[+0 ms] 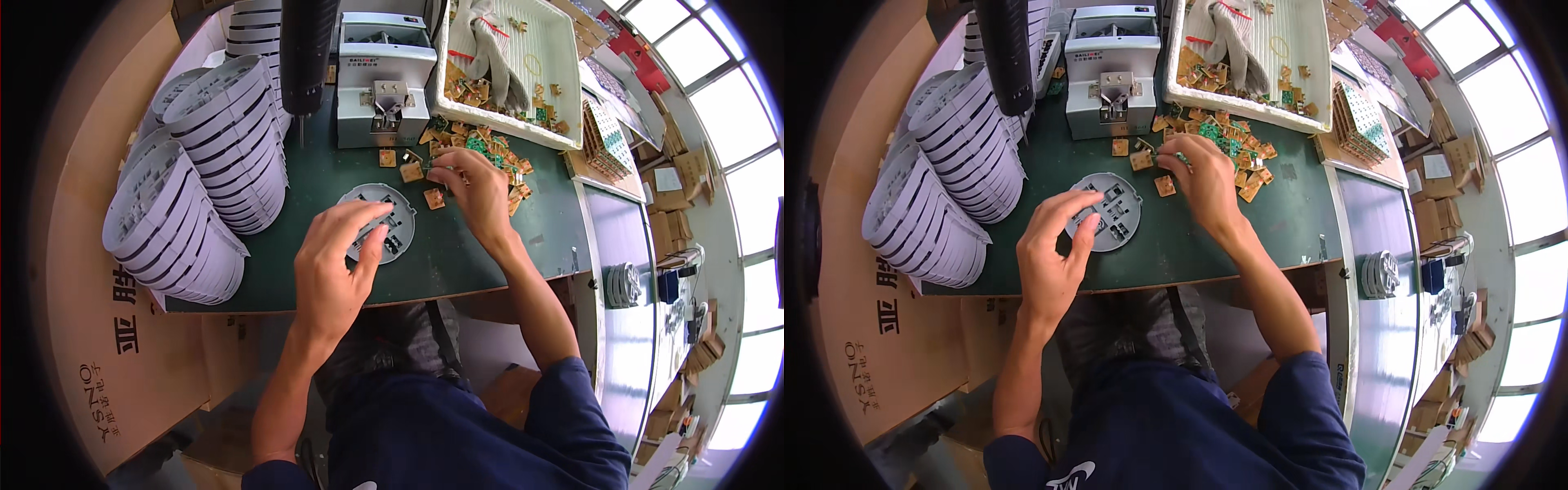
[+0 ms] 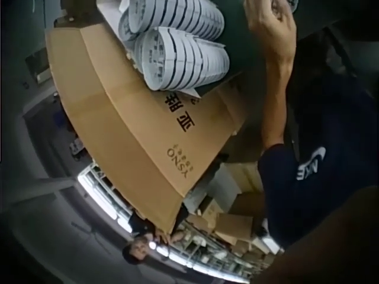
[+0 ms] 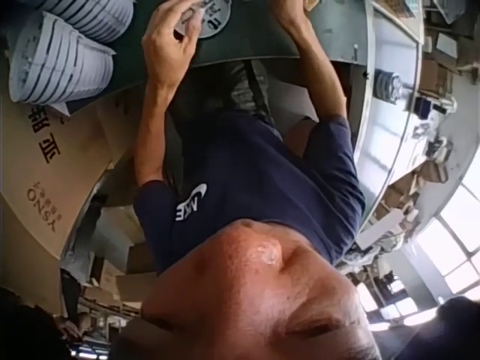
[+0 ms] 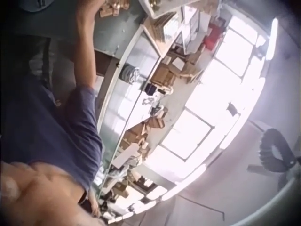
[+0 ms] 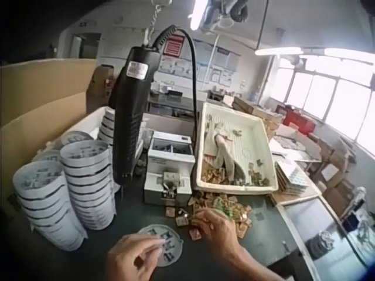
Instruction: Assembling LED light components by placing circular boards into housings and using an electric screwdriver.
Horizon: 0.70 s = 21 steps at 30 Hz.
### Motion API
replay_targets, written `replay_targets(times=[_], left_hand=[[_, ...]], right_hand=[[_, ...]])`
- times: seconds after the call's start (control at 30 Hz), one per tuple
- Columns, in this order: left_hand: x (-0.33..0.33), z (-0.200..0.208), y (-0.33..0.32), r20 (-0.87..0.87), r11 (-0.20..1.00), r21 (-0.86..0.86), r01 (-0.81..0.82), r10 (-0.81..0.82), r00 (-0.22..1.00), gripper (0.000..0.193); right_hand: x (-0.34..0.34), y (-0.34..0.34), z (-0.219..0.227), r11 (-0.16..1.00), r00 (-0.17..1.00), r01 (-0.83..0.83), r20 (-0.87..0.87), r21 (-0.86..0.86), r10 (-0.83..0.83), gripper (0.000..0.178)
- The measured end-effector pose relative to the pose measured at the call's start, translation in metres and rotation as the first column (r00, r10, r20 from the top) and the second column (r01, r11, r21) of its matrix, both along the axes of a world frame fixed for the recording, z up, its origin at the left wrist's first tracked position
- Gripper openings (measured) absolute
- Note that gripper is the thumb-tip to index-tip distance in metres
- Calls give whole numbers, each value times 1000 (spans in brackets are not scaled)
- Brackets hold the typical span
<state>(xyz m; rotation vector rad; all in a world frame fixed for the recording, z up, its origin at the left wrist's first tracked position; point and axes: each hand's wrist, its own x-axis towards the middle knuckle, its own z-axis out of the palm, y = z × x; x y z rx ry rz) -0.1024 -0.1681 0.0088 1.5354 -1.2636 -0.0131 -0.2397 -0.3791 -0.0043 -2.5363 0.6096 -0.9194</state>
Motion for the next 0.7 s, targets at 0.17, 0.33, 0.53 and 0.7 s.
replay_targets(times=[0.17,0.33,0.53,0.7], left_hand=[[-1,6,-33,-219,999,-10,38,-39,975,24],[7,17,-58,-842,877,51,478,-219,493,36],[3,11,-58,-946,821,-158,548,-285,155,42],[-1,10,-54,-929,877,-66,476,-228,292,35]], right_hand=[[-12,12,15,858,979,-61,199,510,-48,11],[-28,24,24,733,905,-355,410,580,114,12],[-23,40,35,729,883,-411,437,548,170,22],[-22,64,46,972,991,-70,125,225,43,36]])
